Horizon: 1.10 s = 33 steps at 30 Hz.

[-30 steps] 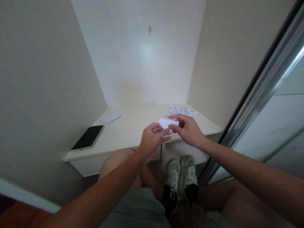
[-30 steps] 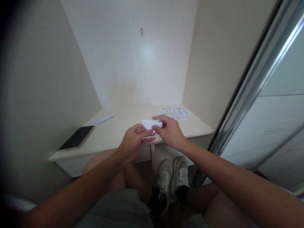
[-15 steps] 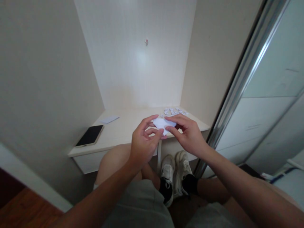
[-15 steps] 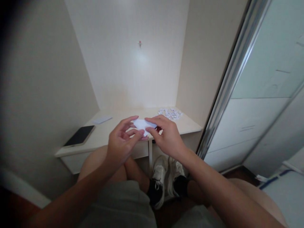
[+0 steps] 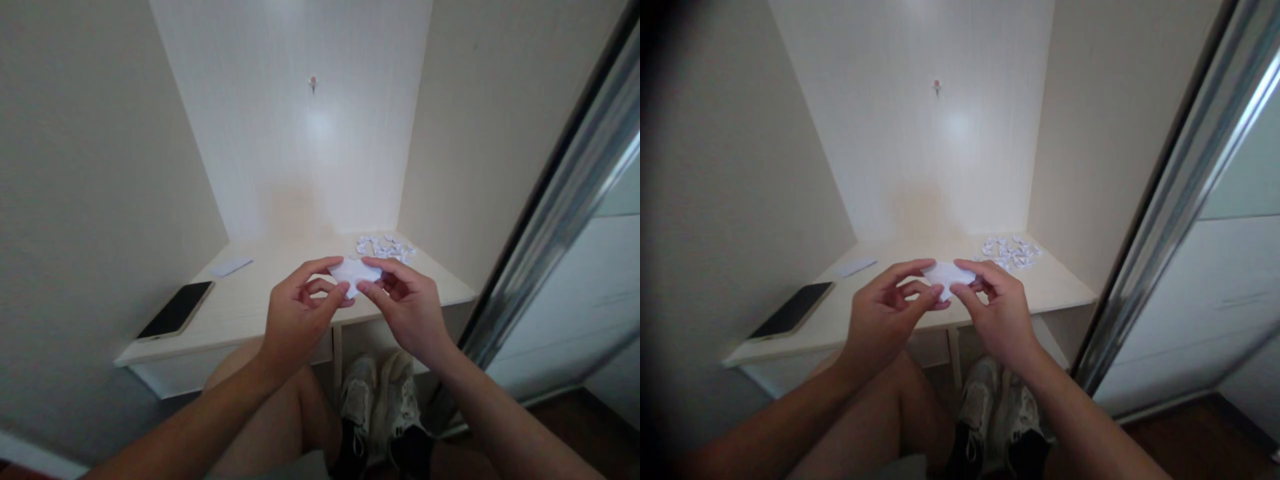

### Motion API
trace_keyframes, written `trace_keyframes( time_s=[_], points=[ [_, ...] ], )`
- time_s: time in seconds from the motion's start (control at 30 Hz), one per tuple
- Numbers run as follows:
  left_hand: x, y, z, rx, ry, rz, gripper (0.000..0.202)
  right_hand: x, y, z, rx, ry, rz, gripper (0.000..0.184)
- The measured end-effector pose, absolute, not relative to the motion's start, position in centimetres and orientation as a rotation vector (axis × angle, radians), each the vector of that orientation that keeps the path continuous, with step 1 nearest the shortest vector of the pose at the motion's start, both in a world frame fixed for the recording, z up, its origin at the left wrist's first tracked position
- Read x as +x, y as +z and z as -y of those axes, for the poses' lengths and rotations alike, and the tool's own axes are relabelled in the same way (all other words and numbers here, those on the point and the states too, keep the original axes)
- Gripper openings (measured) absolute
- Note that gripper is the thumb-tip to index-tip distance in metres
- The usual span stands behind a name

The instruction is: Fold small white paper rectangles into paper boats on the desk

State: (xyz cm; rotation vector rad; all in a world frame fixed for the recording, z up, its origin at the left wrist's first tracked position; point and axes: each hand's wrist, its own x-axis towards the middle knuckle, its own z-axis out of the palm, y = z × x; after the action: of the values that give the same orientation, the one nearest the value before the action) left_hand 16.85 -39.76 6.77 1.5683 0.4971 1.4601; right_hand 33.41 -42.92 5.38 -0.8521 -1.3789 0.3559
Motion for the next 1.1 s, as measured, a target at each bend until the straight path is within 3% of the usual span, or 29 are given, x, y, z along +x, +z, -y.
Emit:
trace_keyframes(
  time_s=[0.27, 0.67, 1.1],
  points=[
    [20.5, 8.6, 33.6, 1.744, 1.398, -0.539, 0.042, 36.9, 4.6, 36.6, -0.738, 0.253, 1.292, 0.034],
    [24.9, 6.0, 29.5, 1.704, 1.379, -0.582, 0.043, 40.4, 1.5, 33.0, -0.748, 0.321, 1.142, 0.031],
    [23.6, 7.1, 29.5, 1.602, 1.379, -0.657, 0.040, 40.2, 2.9, 32.1, -0.759, 0.623, 1.099, 0.025]
  ],
)
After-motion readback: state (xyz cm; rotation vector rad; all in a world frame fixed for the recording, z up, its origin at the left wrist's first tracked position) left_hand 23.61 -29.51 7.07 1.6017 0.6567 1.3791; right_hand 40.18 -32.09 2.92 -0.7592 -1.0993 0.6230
